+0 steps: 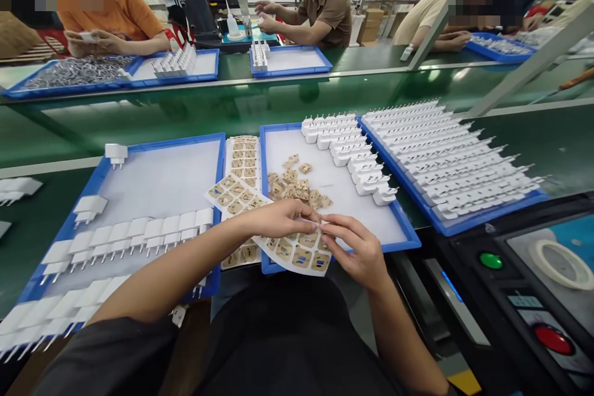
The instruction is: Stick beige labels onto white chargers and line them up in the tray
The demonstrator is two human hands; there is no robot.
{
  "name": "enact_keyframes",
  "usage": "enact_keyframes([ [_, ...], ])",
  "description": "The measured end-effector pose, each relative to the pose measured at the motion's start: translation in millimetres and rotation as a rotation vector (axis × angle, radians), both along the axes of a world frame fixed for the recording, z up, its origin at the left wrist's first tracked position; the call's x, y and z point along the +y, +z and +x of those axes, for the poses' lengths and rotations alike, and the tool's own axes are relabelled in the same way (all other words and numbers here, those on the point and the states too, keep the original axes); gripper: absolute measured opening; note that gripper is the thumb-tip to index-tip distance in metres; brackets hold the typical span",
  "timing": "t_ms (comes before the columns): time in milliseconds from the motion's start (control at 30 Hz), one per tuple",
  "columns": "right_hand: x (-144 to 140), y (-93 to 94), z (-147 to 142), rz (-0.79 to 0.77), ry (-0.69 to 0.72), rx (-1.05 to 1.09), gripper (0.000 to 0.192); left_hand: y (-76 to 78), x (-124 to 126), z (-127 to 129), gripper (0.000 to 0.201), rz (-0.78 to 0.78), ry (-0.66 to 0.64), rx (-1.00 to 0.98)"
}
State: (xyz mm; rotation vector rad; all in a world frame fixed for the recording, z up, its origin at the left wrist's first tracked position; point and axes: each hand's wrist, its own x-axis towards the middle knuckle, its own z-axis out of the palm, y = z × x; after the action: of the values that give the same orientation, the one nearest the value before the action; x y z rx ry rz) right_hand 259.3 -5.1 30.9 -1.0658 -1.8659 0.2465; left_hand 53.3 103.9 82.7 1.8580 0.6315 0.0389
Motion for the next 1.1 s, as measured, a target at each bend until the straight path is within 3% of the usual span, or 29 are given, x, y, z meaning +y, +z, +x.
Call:
enact_keyframes([
  [200, 3, -5.1, -1, -0.008, -0.026, 0.002, 0.02, 0.2, 1, 1, 0.032, -0.051, -0.006, 0.023],
  [433, 1, -11.4, 9, 0.01, -0.02, 0.116, 0.013, -9.9, 8, 4, 0.033, -0.065, 0.026, 0.062],
  [533, -4, -21.6, 22, -0.051, -0.037, 0.307, 0.01, -14.3, 11, 8, 0.03, 0.091, 0.003, 0.156],
  [600, -7, -29.3, 30, -0.1, -0.045, 0.383, 0.008, -17.8, 13, 19, 0.027, 0.299, -0.028, 0.219],
  [733, -10, -40.0, 38, -0.179, -0.052, 0.381, 0.006, -27.4, 21, 67, 0.04, 0.824, 0.101, 0.208],
  [800, -10, -42.4, 39, -0.191, -0.064, 0.389, 0.006, -34.2, 26, 100, 0.051, 0.998, 0.132, 0.122],
  [900, -10, -44.5, 39, -0.186, -0.061, 0.405, 0.006, -47.7, 30, 145, 0.062, 1.095, 0.155, 0.079],
  [967, -10, -46.0, 40, -0.181, -0.048, 0.414, 0.007, -55.8, 31, 165, 0.055, 1.084, 0.201, 0.088],
  [1100, -9, -50.2, 42, -0.191, -0.075, 0.436, 0.006, -53.6, 30, 169, 0.028, 1.016, 0.262, 0.038],
])
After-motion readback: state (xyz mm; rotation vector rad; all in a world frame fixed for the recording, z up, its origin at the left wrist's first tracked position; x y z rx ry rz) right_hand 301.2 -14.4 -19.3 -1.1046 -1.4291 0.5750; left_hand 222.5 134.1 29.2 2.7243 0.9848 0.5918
